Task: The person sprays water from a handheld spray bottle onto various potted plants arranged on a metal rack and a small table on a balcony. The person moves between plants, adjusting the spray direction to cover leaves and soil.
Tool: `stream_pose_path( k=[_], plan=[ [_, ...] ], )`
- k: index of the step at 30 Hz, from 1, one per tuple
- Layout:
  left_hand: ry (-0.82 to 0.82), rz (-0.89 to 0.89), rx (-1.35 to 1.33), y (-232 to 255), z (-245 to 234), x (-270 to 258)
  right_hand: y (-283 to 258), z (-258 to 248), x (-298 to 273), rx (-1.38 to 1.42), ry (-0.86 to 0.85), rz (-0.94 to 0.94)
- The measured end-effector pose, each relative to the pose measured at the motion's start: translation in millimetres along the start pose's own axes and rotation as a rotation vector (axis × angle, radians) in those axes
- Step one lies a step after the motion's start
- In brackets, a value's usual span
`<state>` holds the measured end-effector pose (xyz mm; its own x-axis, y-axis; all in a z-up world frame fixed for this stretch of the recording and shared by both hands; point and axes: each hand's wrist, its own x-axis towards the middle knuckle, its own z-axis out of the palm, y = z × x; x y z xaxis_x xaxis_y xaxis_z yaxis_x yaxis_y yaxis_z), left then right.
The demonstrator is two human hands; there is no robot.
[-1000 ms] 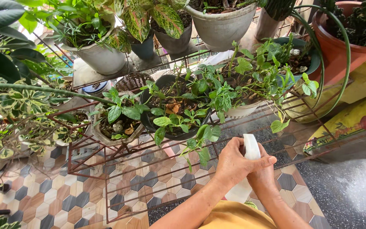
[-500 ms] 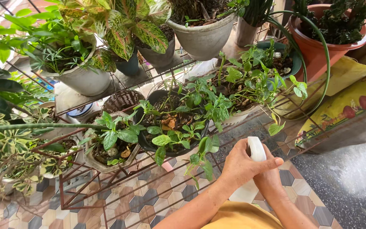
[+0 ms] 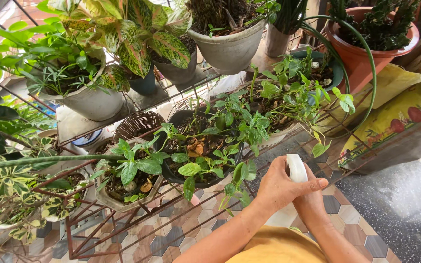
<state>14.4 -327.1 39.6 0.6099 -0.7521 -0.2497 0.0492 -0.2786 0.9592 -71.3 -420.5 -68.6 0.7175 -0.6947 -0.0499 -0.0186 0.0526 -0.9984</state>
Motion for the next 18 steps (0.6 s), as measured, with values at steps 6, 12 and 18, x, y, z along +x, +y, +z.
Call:
stream_pose_path(
  k=[6,12,18],
  plan=[
    [0.034,-0.006,-0.022,7.3,4.1,0.4,-1.2,-3.4,6.0,-0.288,0.073,-0.08],
    [0.049,0.014,-0.047,5.8,22.6,20.0,-0.4,-24.2,25.0,-0.407,-0.015,-0.105],
    [0.165,-0.001,-0.08,12.4,53.2,47.1,4.3,-64.0,59.9,-0.751,-0.077,-0.32]
  ],
)
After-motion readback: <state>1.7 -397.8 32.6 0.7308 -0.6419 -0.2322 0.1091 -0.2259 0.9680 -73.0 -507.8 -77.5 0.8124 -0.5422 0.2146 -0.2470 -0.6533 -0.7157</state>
